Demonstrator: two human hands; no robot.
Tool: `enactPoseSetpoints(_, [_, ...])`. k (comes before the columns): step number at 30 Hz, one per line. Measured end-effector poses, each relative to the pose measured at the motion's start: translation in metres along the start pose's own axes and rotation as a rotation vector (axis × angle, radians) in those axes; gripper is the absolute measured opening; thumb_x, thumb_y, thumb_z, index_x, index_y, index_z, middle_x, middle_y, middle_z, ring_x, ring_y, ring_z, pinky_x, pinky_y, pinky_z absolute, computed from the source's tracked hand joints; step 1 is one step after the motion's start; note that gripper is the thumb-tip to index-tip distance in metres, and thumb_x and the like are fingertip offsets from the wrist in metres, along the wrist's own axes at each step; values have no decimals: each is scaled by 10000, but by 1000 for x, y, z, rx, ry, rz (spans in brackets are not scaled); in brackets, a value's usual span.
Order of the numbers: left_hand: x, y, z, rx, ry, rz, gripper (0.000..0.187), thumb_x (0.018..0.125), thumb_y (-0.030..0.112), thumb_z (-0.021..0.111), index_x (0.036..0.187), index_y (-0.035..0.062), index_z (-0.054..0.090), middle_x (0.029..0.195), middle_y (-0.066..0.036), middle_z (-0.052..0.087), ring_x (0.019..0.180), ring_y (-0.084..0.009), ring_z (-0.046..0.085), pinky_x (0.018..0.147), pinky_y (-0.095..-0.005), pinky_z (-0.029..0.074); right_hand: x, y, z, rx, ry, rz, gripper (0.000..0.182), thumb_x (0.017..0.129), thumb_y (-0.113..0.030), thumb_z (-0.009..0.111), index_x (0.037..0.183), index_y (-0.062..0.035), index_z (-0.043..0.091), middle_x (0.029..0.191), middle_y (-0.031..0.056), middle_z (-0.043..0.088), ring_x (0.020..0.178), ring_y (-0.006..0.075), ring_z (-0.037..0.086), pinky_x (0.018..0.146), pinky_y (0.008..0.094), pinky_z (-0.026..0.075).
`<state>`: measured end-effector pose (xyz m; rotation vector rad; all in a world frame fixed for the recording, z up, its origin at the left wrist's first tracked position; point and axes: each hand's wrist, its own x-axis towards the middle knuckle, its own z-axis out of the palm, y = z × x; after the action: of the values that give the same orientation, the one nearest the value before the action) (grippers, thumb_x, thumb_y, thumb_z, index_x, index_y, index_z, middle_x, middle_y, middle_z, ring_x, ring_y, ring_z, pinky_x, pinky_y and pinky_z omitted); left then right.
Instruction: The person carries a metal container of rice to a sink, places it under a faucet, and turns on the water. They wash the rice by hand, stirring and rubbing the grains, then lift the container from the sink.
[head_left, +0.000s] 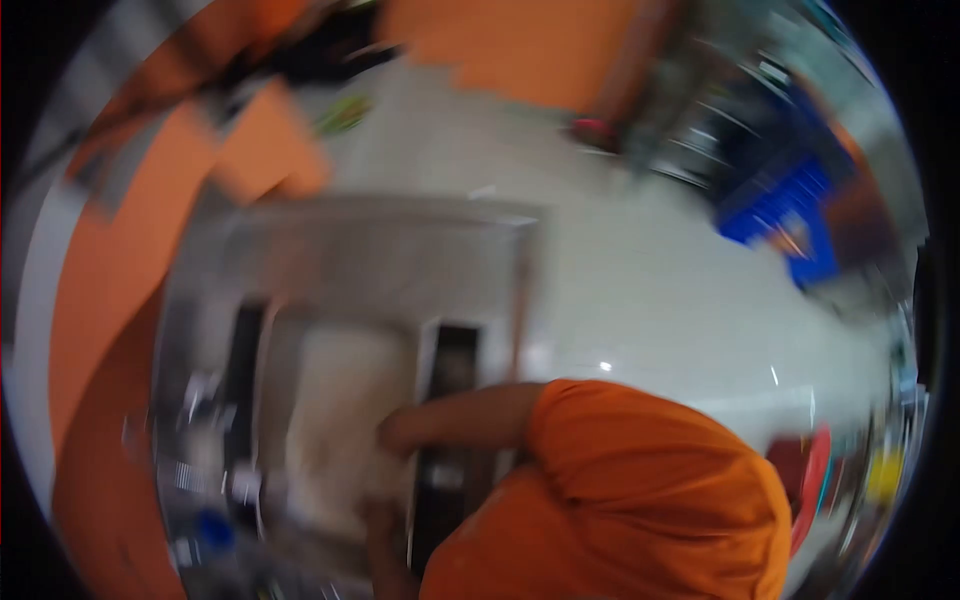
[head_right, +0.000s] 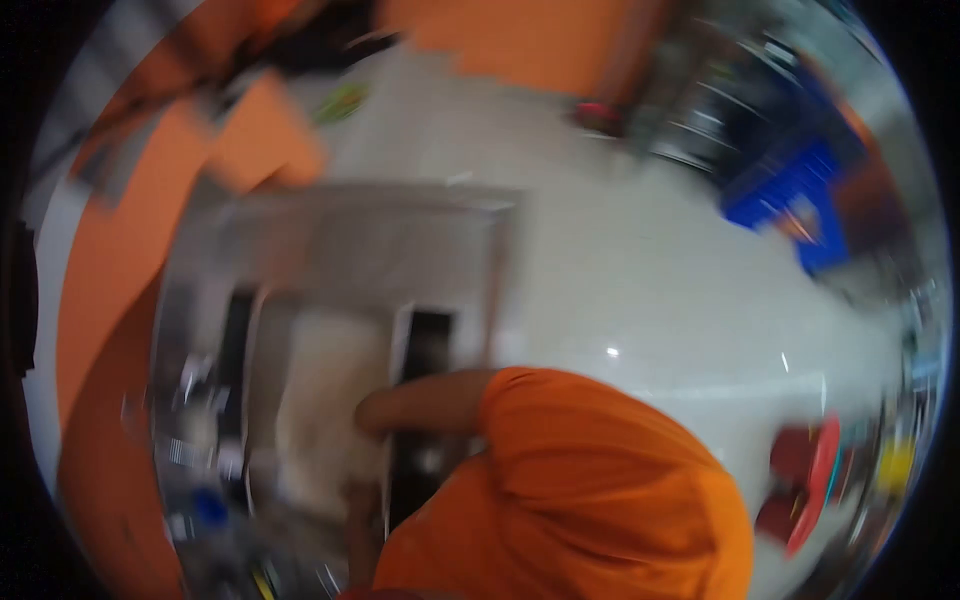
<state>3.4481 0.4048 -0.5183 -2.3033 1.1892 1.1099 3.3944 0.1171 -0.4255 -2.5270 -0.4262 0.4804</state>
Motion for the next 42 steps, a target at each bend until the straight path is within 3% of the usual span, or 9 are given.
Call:
enactPoseSetpoints(2, [-32,40,-58,-134,-102,-32,592,843,407,341,1230,-41,325,1304,-262,241,1224,-393,191,995,-527,65,23,-8,4,-89,-193,-30,350,649,-291,604,942,-105,562,943,129,555,863,284,536,741,409,443])
enactPoseSetpoints(6, [-62,54,-89,-780,527,-338,639,684,290,638,1219,65,372,1273,-206,282,1203,-389,215,984,-443,225,53,-20,-48,-190,-281,43,578,707,-342,596,1224,-179,396,1323,173,265,1201,328,293,928,486,297])
enactPoseSetpoints(13, [-22,-27,-58,-1013,1133,-983,680,736,382,587,1296,163,269,1349,-211,153,1225,-393,198,998,-442,196,147,81,-48,49,368,620,685,735,-441,553,1288,-131,293,1343,201,204,1247,341,187,966,518,209])
enactPoseSetpoints(20, [22,-42,-113,-1006,693,-1168,685,749,457,519,1313,193,233,1328,-232,218,1243,-388,162,984,-515,160,204,27,15,97,660,650,724,723,-472,546,1284,-91,292,1317,231,228,1228,388,179,985,519,128])
enactPoseSetpoints(26, [35,-1,-101,-1040,907,-615,729,702,276,587,1311,109,222,1360,-190,147,1244,-395,133,974,-552,148,175,-13,15,-77,296,242,711,702,-410,568,1272,-73,310,1310,256,220,1228,401,160,996,501,117])
enactPoseSetpoints(30, [-12,29,-113,-486,117,-344,533,746,261,484,1225,41,399,1330,-171,259,1245,-350,189,997,-511,135,133,-6,-1,-194,-169,-113,600,719,-337,552,1241,-93,382,1344,198,199,1234,403,149,997,500,142])
enactPoseSetpoints(32, [-11,50,-74,-407,161,-274,515,751,295,476,1188,25,437,1316,-194,275,1235,-351,207,986,-532,127,113,-12,-13,-432,-483,-317,585,712,-334,567,1239,-145,398,1358,159,197,1239,390,153,990,518,143])
enactPoseSetpoints(37, [-17,38,-98,-144,-99,-5,548,748,376,486,1198,66,443,1333,-195,253,1240,-353,203,968,-579,96,99,0,-12,-670,-546,-491,645,671,-412,612,1243,-210,393,1354,119,231,1243,344,186,984,551,115])
enactPoseSetpoints(42, [-22,-10,-116,-90,274,-238,579,727,481,508,1233,217,410,1340,-88,285,1260,-265,202,1006,-537,66,139,14,-43,-720,-448,-456,665,646,-460,626,1230,-235,401,1324,89,294,1229,303,237,978,572,105])
